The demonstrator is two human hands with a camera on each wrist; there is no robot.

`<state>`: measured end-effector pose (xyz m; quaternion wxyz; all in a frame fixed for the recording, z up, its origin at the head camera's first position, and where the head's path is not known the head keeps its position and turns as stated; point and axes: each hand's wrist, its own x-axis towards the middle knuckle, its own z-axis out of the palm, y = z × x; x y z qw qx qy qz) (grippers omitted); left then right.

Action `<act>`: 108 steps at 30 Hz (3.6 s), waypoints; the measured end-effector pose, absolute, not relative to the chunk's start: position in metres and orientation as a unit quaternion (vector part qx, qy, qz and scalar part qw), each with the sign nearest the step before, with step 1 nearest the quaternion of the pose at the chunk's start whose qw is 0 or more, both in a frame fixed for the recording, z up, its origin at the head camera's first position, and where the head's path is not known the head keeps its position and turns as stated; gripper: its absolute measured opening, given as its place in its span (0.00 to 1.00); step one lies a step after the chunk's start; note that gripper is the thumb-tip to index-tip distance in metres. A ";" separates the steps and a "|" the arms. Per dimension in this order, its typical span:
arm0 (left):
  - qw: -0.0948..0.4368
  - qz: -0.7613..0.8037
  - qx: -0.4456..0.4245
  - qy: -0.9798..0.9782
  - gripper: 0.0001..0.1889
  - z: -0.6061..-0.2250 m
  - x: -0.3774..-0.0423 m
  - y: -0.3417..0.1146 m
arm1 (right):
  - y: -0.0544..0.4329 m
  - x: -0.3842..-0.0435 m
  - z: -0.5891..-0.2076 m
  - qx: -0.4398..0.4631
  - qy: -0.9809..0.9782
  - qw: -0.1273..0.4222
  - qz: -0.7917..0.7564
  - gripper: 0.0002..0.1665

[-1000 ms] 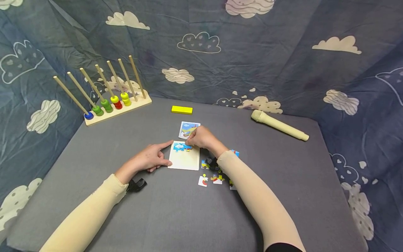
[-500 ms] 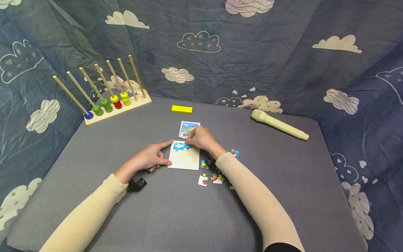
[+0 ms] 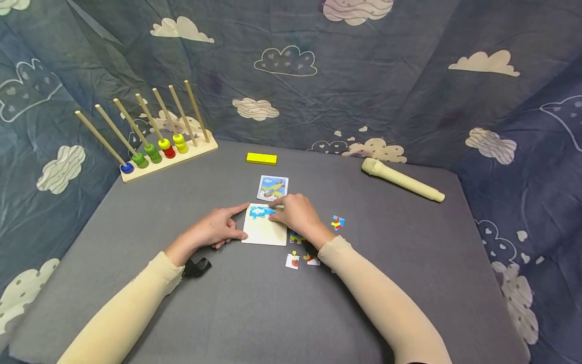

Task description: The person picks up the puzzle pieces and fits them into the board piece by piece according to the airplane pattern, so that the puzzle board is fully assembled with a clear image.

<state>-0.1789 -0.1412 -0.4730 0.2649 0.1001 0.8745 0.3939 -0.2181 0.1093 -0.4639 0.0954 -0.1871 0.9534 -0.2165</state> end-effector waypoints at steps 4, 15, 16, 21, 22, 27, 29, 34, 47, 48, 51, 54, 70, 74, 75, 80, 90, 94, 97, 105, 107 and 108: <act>0.269 0.392 0.095 0.875 0.50 -0.473 -0.178 -0.141 | 0.109 -0.217 -0.466 -0.204 0.954 0.079 -0.203 0.19; 0.268 0.387 0.096 0.877 0.49 -0.473 -0.178 -0.140 | 0.103 -0.215 -0.464 -0.224 0.959 0.063 -0.161 0.15; 0.267 0.386 0.097 0.878 0.49 -0.473 -0.178 -0.140 | 0.103 -0.215 -0.464 -0.224 0.960 0.063 -0.154 0.15; 0.269 0.387 0.094 0.877 0.49 -0.473 -0.179 -0.140 | 0.101 -0.214 -0.462 -0.218 0.964 0.069 -0.135 0.17; 0.270 0.387 0.094 0.877 0.49 -0.473 -0.179 -0.140 | 0.101 -0.214 -0.462 -0.218 0.964 0.072 -0.137 0.18; 0.268 0.385 0.096 0.878 0.49 -0.473 -0.179 -0.140 | 0.102 -0.213 -0.461 -0.230 0.955 0.101 -0.158 0.20; 0.267 0.384 0.097 0.878 0.49 -0.474 -0.180 -0.140 | 0.102 -0.211 -0.461 -0.239 0.952 0.110 -0.158 0.21; 0.266 0.387 0.101 0.877 0.49 -0.474 -0.181 -0.141 | 0.102 -0.208 -0.461 -0.267 0.950 0.100 -0.129 0.21; 0.265 0.387 0.100 0.877 0.49 -0.473 -0.180 -0.141 | 0.100 -0.205 -0.461 -0.301 0.947 0.079 -0.084 0.21; 0.266 0.386 0.100 0.878 0.49 -0.473 -0.179 -0.141 | 0.100 -0.205 -0.462 -0.300 0.947 0.079 -0.088 0.21; 0.266 0.386 0.097 0.878 0.48 -0.473 -0.179 -0.140 | 0.100 -0.206 -0.462 -0.295 0.947 0.081 -0.102 0.21; 0.266 0.388 0.096 0.877 0.49 -0.473 -0.179 -0.140 | 0.101 -0.209 -0.460 -0.286 0.945 0.088 -0.130 0.20; 0.261 0.410 0.109 0.867 0.50 -0.474 -0.176 -0.143 | 0.230 -0.195 -0.428 -0.110 0.936 0.065 -0.327 0.30; 0.265 0.403 0.106 0.869 0.50 -0.474 -0.176 -0.142 | 0.263 -0.188 -0.438 -0.062 0.941 0.079 -0.323 0.32; 0.264 0.400 0.106 0.871 0.50 -0.475 -0.176 -0.143 | 0.268 -0.188 -0.442 -0.055 0.942 0.084 -0.320 0.32; 0.261 0.395 0.110 0.874 0.49 -0.476 -0.175 -0.145 | 0.282 -0.190 -0.465 -0.047 0.947 0.118 -0.294 0.33; 0.256 0.402 0.114 0.872 0.49 -0.474 -0.177 -0.140 | 0.286 -0.194 -0.475 -0.057 0.958 0.116 -0.258 0.26; 0.260 0.402 0.109 0.871 0.49 -0.475 -0.177 -0.139 | 0.283 -0.193 -0.475 -0.070 0.967 0.092 -0.227 0.24; 0.264 0.404 0.106 0.870 0.50 -0.476 -0.177 -0.140 | 0.279 -0.192 -0.475 -0.095 0.973 0.072 -0.197 0.21; 0.267 0.400 0.102 0.871 0.49 -0.476 -0.179 -0.140 | 0.275 -0.194 -0.474 -0.103 0.972 0.068 -0.199 0.16; 0.268 0.399 0.101 0.871 0.50 -0.476 -0.178 -0.141 | 0.277 -0.196 -0.474 -0.074 0.961 0.089 -0.250 0.15; 0.268 0.399 0.100 0.871 0.50 -0.475 -0.178 -0.141 | 0.279 -0.198 -0.474 -0.058 0.953 0.101 -0.278 0.14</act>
